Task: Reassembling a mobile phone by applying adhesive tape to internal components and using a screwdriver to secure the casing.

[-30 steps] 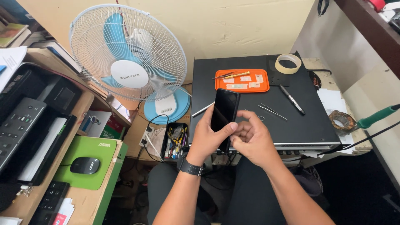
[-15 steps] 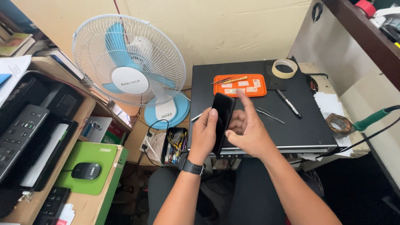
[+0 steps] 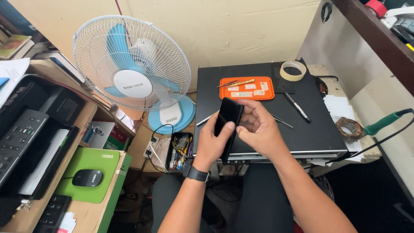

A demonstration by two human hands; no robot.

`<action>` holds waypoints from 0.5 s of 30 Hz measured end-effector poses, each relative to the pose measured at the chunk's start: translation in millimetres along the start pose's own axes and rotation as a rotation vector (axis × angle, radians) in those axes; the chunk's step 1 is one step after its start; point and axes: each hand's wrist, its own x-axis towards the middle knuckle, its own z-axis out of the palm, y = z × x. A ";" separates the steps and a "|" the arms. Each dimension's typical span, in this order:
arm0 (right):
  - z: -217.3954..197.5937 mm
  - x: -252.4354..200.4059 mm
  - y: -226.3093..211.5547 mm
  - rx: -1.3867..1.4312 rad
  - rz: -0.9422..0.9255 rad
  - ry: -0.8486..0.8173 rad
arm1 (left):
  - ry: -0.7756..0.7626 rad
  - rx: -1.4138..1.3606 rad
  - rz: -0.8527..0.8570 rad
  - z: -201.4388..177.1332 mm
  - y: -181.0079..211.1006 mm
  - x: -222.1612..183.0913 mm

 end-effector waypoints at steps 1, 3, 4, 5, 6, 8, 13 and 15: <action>1.4 -1.6 -2.1 0.000 0.000 0.001 | -0.001 0.000 0.000 0.0 2.3 -0.2; 3.8 -5.1 -6.2 -0.014 -0.027 0.008 | -0.027 -0.038 0.020 0.5 7.0 -0.6; 3.2 -5.5 -5.6 -0.015 -0.027 0.010 | -0.029 -0.039 0.019 -0.2 5.7 -0.9; 2.7 -5.9 -5.0 -0.008 -0.037 0.015 | -0.040 -0.055 0.030 -0.9 4.4 -1.2; 2.9 -5.8 -4.5 0.000 -0.048 0.018 | -0.049 -0.071 0.041 -2.4 3.4 -1.5; -7.0 -1.8 13.9 -0.013 -0.057 0.037 | -0.068 -0.066 0.050 -3.6 -2.7 -1.2; -12.0 -0.4 21.8 -0.003 -0.094 0.069 | -0.088 -0.087 0.079 -3.8 -1.7 2.5; -8.8 -0.7 11.4 0.022 -0.102 0.042 | -0.082 -0.112 0.086 -4.2 -8.9 5.3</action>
